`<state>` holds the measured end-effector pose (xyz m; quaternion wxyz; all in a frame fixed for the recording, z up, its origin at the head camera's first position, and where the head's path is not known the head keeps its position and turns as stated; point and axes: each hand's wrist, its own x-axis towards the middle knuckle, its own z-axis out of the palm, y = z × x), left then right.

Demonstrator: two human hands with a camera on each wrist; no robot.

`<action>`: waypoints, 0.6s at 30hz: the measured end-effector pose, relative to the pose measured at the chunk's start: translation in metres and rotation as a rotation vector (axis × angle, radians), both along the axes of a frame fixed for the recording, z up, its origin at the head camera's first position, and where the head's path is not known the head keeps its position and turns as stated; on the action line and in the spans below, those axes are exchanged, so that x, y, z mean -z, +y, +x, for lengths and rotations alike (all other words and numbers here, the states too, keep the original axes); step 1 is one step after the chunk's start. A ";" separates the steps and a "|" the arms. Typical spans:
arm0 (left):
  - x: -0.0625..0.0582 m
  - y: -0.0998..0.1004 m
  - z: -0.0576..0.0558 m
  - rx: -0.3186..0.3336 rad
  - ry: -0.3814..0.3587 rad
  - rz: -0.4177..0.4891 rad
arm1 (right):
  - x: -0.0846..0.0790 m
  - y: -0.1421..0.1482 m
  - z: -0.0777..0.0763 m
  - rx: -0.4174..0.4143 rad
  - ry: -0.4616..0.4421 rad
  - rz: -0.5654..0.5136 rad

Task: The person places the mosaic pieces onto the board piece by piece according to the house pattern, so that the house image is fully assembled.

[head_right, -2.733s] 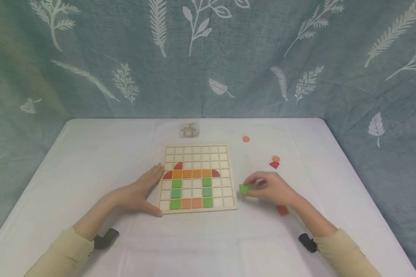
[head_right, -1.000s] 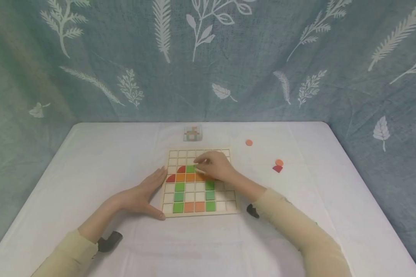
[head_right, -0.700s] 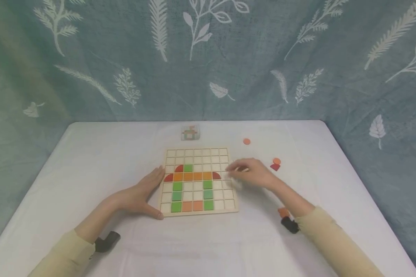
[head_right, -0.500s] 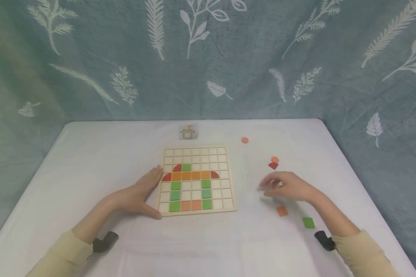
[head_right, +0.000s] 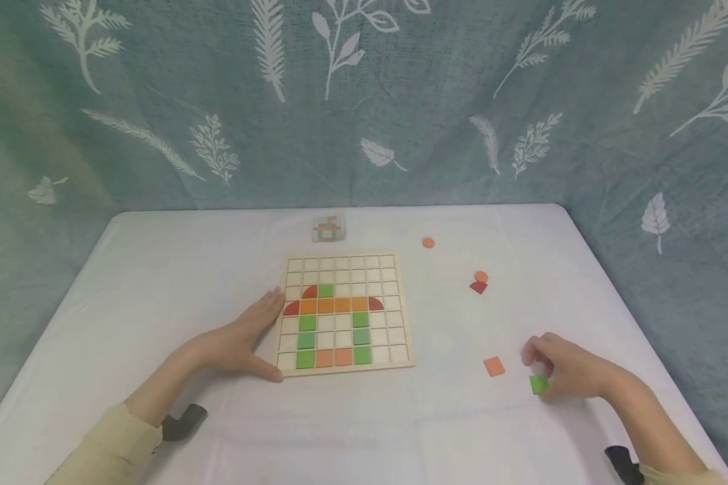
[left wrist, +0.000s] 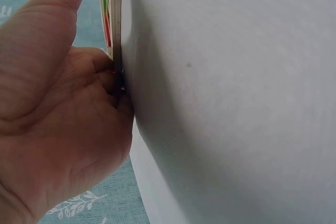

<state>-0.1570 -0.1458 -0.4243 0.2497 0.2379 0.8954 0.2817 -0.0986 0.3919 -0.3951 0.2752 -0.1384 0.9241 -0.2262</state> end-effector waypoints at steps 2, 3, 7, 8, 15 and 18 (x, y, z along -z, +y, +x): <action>0.000 0.000 0.000 -0.002 -0.001 0.001 | 0.002 -0.003 -0.003 -0.022 0.061 -0.028; 0.000 0.000 0.000 -0.004 -0.002 0.002 | 0.003 -0.005 -0.004 -0.031 0.092 -0.046; -0.001 0.000 0.001 -0.009 -0.009 0.001 | 0.006 -0.016 -0.014 -0.020 0.190 -0.105; -0.001 0.000 0.001 -0.009 -0.009 -0.001 | 0.008 -0.018 -0.016 -0.011 0.209 -0.109; 0.000 0.001 0.000 -0.006 -0.004 -0.003 | 0.017 -0.032 -0.026 0.069 0.313 -0.134; 0.001 0.000 0.001 -0.002 0.004 0.000 | 0.018 -0.042 -0.031 0.118 0.292 -0.184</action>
